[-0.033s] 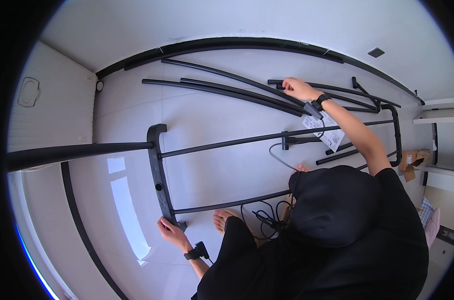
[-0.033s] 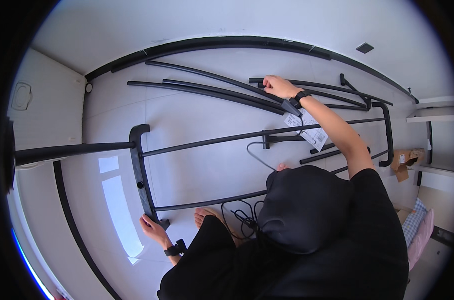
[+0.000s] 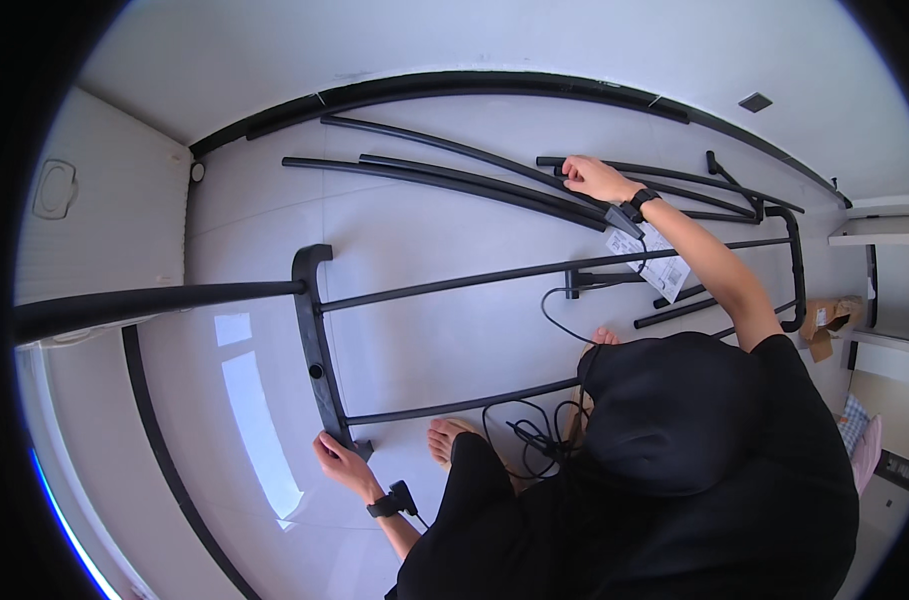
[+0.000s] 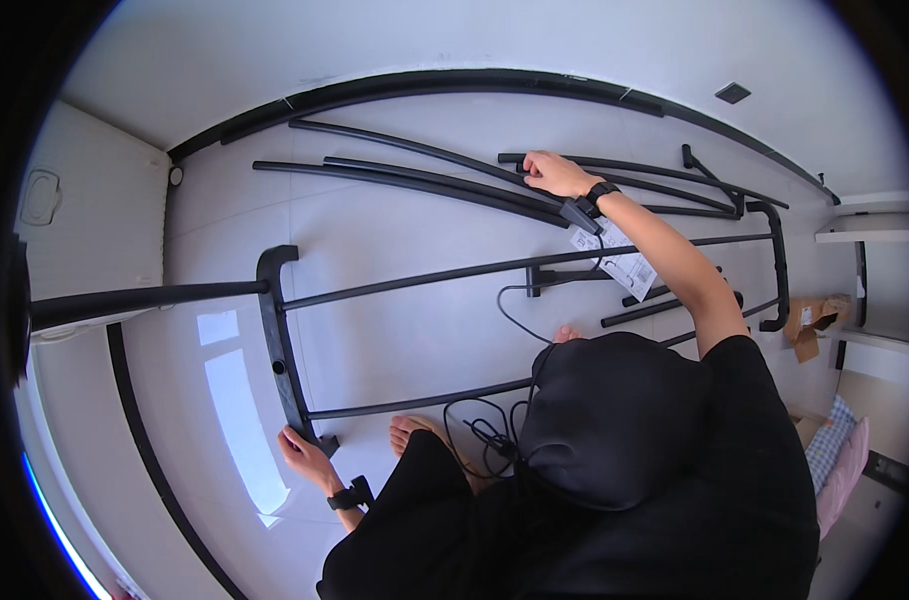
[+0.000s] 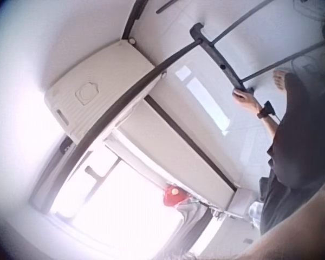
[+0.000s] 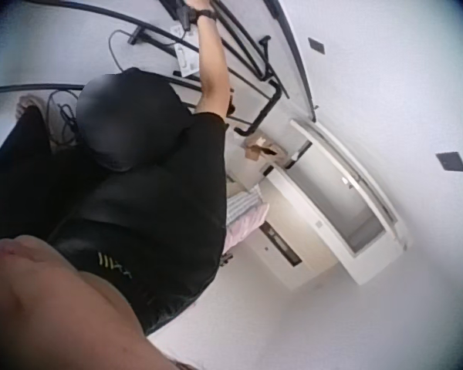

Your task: The recorder is assembling a metal drying rack by connecting pipes while referring to an instruction manual.

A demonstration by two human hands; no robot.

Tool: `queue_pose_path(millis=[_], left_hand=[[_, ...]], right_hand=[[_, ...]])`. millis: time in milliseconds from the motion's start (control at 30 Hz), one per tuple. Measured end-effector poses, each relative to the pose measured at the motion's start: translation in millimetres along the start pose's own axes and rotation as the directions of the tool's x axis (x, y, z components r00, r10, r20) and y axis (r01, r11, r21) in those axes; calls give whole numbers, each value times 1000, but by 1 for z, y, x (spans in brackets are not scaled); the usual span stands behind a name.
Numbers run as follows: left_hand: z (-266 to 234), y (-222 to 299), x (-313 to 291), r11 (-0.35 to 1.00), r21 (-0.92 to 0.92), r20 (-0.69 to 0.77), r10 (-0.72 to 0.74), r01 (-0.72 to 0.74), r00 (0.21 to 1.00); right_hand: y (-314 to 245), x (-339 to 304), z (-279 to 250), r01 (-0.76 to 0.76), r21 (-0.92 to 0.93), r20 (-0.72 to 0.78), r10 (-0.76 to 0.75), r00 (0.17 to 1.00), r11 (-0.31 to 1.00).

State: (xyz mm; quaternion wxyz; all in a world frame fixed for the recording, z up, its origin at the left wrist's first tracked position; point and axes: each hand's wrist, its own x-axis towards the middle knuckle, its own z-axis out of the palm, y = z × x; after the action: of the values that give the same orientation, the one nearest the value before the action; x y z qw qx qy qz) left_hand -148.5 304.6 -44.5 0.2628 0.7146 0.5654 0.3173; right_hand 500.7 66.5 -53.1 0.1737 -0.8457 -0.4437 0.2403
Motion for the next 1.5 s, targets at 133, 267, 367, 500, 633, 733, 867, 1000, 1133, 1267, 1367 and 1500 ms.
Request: queue_pose_path(millis=[133, 267, 367, 500, 633, 733, 867, 1000, 1133, 1267, 1367, 1500], left_hand=[[1, 18, 21, 999, 22, -23, -25, 26, 999], [16, -2, 37, 993, 15, 37, -122, 121, 992], [3, -5, 41, 988, -3, 12, -153, 153, 988], [23, -34, 28, 993, 116, -46, -18, 23, 999], [21, 2, 4, 990, 61, -43, -124, 127, 991], [17, 8, 0, 997, 30, -80, -66, 68, 995], [22, -3, 0, 997, -43, -111, -75, 71, 991], [18, -7, 20, 988, 60, 4, -141, 141, 990], [-3, -20, 51, 976, -215, -21, 12, -16, 1000], [7, -29, 28, 981, -189, -135, -60, 34, 989], [5, -29, 22, 932, -326, -75, -189, 155, 979], [-7, -24, 37, 934, -347, -114, -130, 83, 985]], right_hand=[[-31, 3, 14, 45, -203, -62, -59, 996, 978], [-35, 10, 31, 143, -437, -114, -212, 971, 888], [-42, 19, 25, 184, -402, -73, -232, 970, 897], [-1, 18, 26, 211, -157, 9, -212, 977, 965], [-20, 1, 11, 63, 131, 4, -64, 998, 989], [-60, -8, -18, 155, 199, -86, -141, 986, 968], [-182, -40, -63, -41, 790, 37, 19, 999, 611], [-284, -16, -62, 171, 941, -90, -272, 958, 291], [-414, -14, -91, 516, 857, -376, -682, 627, 2], [-492, -32, -114, 261, 964, -114, -791, 601, 59], [-534, -35, -62, 184, 981, -33, -896, 442, 55], [-588, -33, 29, 187, 977, 11, -911, 413, 97]])
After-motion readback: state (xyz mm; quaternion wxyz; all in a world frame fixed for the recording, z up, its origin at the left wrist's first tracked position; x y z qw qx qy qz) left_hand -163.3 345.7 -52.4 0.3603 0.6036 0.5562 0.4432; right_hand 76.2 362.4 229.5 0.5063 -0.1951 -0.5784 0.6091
